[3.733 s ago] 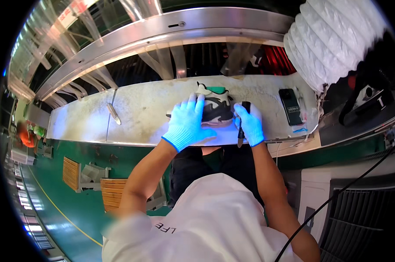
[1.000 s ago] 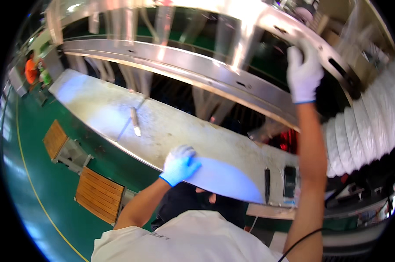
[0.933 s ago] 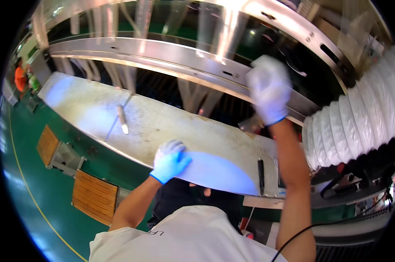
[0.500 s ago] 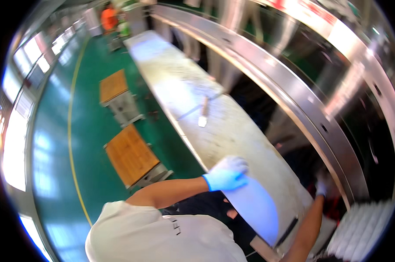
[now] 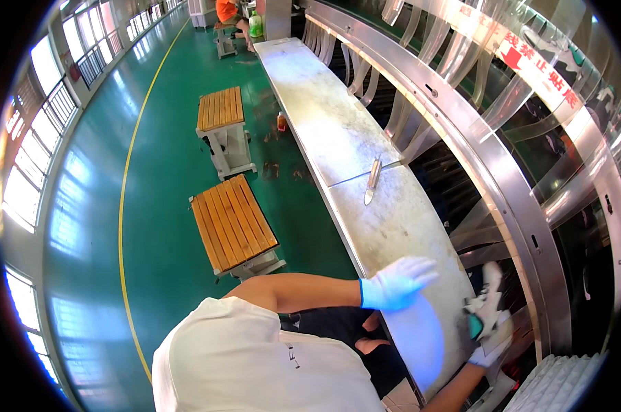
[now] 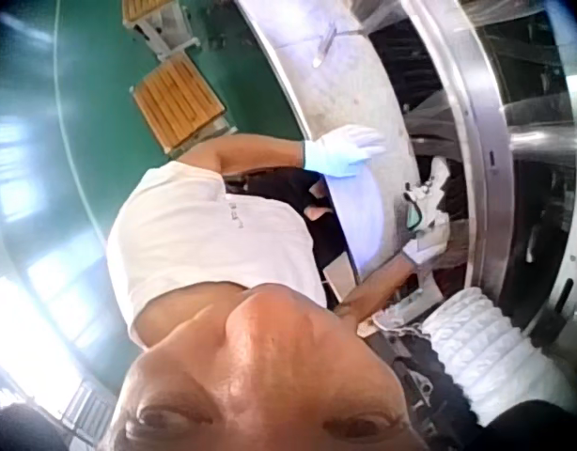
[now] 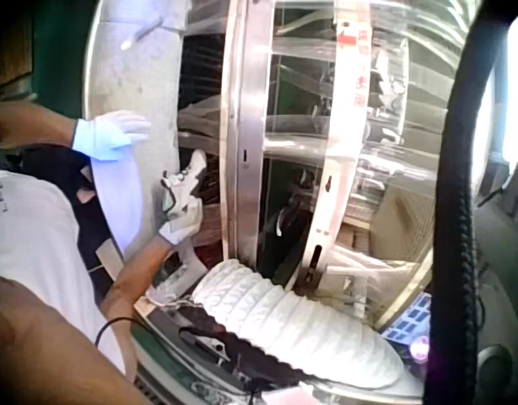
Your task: The person cleans a white and green sneaker using a small black tool. They repeatedly scrape and rub the tool against the shoe's upper and sole, rotating the shoe to access different areas. The person also briefly handles a black shoe insert and a white cloth during the process.
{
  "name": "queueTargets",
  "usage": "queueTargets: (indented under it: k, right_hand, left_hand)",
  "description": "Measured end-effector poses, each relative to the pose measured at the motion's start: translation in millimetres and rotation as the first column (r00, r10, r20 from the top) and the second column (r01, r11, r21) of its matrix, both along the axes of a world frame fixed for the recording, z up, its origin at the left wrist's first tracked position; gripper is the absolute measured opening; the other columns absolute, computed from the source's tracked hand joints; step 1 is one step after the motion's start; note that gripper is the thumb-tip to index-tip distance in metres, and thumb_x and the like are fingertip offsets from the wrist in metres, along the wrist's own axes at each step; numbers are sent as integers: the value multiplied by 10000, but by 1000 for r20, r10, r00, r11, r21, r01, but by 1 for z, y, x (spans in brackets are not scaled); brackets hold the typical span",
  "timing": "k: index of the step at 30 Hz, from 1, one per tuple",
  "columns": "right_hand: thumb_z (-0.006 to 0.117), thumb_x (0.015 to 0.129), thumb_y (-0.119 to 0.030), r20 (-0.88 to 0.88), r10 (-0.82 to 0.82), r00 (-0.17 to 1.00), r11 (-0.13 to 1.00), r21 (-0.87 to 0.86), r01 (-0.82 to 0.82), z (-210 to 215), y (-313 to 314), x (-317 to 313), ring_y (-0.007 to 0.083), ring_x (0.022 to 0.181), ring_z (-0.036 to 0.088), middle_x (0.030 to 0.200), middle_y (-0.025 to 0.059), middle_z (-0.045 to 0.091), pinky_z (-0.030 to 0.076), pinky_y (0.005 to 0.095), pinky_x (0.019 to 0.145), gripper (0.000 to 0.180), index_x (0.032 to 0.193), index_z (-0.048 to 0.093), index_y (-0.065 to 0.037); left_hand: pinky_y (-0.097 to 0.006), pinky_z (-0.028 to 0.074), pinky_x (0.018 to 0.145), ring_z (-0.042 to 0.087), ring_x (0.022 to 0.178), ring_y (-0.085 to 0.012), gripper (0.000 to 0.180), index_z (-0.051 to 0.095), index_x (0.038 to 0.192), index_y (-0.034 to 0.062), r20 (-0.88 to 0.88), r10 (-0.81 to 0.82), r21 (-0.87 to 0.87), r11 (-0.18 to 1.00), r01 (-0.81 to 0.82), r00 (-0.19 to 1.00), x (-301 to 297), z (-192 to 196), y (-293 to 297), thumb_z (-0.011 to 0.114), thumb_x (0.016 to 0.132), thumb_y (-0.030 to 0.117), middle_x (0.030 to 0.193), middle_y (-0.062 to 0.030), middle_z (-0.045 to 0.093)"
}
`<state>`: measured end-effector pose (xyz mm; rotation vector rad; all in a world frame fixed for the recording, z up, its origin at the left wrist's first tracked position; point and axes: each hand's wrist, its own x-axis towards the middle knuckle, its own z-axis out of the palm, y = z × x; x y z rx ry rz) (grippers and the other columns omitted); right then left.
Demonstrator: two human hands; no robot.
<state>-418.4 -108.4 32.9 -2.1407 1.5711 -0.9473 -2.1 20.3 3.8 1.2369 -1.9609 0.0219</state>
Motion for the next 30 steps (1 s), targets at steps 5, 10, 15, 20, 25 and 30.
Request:
queueTargets:
  k: [5, 10, 15, 20, 25, 30]
  right_hand:
    - [697, 982, -184, 613, -124, 780, 796, 531, -291, 79, 114, 107, 244, 1129, 708, 1240, 132, 741, 558, 375, 1038, 504, 1395, 685, 103]
    - [737, 969, -123, -127, -32, 991, 982, -191, 7, 211, 107, 119, 243, 1069, 744, 1153, 147, 800, 588, 389, 979, 338, 1238, 780, 76]
    - [852, 902, -640, -204, -588, 783, 641, -707, 298, 276, -61, 8, 400, 1279, 700, 1390, 214, 752, 545, 504, 1123, 794, 1408, 744, -38]
    - [750, 964, -517, -466, -494, 734, 867, -333, 371, 253, -164, -58, 411, 1258, 735, 1324, 226, 787, 569, 486, 1070, 594, 1342, 802, -62]
    - [856, 898, -472, -303, -613, 730, 691, -653, 310, 235, -193, -151, 380, 1006, 809, 1079, 154, 853, 618, 470, 902, 420, 1106, 889, -108]
    - [878, 918, -510, -311, -645, 698, 695, -618, 368, 251, -160, -95, 317, 840, 806, 959, 114, 859, 619, 465, 785, 411, 986, 897, -105]
  left_hand:
    - [-606, 508, 1147, 604, 1376, -433, 626, 614, 1484, 89, 34, -241, -371, 898, 236, 970, -33, 44, 23, 741, 898, 270, 1528, -226, 590]
    - [-510, 571, 1045, 679, 1276, -425, 801, 508, 1575, 62, -242, -355, 292, 861, 416, 903, -29, 75, 52, 810, 866, 278, 1442, -255, 629]
    - [-545, 552, 1086, 650, 1293, -493, 983, 379, 1661, 46, -461, -67, 634, 673, 382, 885, -32, 55, 56, 842, 820, 258, 1459, -288, 598]
    - [-531, 555, 1108, 653, 1317, -474, 1004, 371, 1693, 102, -425, -26, 653, 684, 326, 905, -21, 40, 64, 841, 819, 258, 1477, -261, 598]
    - [-515, 540, 1155, 620, 1385, -459, 976, 408, 1679, 109, -494, 106, 617, 743, 261, 863, -44, 32, 78, 861, 832, 282, 1505, -236, 591]
    - [-505, 519, 1174, 605, 1399, -470, 935, 434, 1665, 81, -552, 185, 502, 853, 146, 813, -69, -7, 80, 859, 853, 266, 1520, -265, 583]
